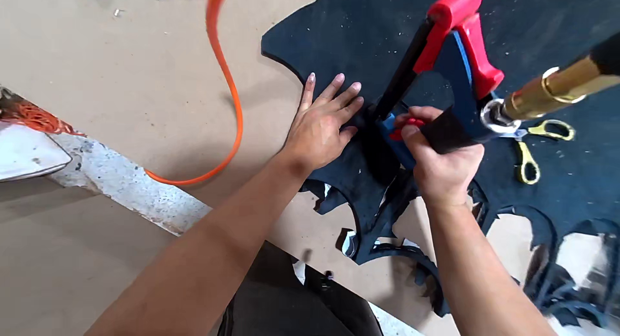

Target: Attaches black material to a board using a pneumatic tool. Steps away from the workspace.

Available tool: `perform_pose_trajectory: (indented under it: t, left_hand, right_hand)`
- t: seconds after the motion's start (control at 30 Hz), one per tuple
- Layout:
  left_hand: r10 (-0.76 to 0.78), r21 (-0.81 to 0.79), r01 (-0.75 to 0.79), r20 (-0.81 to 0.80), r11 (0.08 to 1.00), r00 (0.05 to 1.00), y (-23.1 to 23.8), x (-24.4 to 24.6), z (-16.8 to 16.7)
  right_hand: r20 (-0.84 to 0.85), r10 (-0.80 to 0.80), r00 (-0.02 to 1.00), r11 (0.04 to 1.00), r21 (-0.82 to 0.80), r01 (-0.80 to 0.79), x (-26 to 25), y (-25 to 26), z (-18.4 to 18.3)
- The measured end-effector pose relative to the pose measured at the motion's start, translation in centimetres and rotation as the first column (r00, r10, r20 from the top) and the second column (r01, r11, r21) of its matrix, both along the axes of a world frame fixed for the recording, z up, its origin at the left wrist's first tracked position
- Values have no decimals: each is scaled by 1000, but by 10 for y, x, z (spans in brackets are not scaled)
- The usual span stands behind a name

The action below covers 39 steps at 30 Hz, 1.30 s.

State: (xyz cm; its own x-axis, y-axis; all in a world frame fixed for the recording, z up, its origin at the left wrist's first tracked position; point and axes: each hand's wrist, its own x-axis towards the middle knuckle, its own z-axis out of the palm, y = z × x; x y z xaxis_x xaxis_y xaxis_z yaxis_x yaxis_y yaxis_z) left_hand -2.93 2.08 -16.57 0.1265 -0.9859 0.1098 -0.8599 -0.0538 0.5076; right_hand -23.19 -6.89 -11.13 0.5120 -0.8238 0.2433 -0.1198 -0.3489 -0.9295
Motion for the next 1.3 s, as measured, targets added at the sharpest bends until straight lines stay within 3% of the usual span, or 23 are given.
perform_pose_trajectory:
  t: [0.73, 0.93, 1.3]
  left_hand:
    - [-77, 83, 80, -36, 993, 996, 4, 9, 4]
    - [58, 33, -57, -26, 998, 998, 63, -2, 1]
    - [75, -13, -75, -23, 997, 997, 63, -4, -1]
  right_hand:
    - [112, 89, 990, 994, 59, -96, 0, 23, -8]
    - [148, 100, 984, 989, 92, -115, -3, 43, -12]
    - [129, 107, 986, 987, 102, -120, 0, 58, -9]
